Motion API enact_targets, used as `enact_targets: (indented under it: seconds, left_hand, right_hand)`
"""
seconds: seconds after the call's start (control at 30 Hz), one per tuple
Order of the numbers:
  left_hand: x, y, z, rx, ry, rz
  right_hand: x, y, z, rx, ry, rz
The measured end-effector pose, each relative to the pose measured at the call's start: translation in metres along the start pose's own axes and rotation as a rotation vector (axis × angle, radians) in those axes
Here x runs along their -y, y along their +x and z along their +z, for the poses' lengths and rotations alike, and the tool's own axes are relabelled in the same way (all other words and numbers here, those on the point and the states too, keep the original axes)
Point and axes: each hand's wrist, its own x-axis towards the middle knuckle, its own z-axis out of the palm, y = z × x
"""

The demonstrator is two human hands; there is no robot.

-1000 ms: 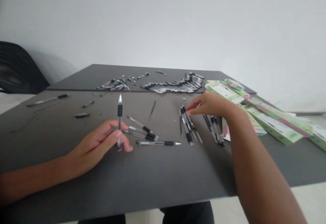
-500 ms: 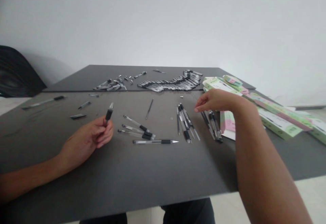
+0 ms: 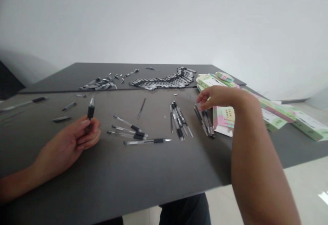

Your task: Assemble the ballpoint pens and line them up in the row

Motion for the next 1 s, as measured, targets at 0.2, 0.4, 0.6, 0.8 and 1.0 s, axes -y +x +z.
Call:
enact_targets:
  seconds: [0.2,0.4,0.6,0.8,1.0]
  left_hand:
    - [-0.002,0.0,0.001,0.0,0.017,-0.008]
    - [0.001,-0.001,-0.002,0.027,0.079,0.002]
    - [0.008,0.003,-0.003,0.045,0.088,0.013]
    - [0.003,0.004,0.003,0.083,0.084,0.024]
    - [0.001,0.001,0.005,0.109,0.063,0.042]
  right_hand:
    - [-0.014,-0.015,-0.005,0.08,0.06,0.055]
    - [-0.012,-0.005,-0.001,0.121,0.033,0.148]
    - [-0.01,0.001,-0.005,0.158,-0.022,0.161]
    - [0.0,0.009,-0.003,-0.007,-0.084,0.098]
    - [0.038,0.013,0.011,-0.12,-0.112,-0.09]
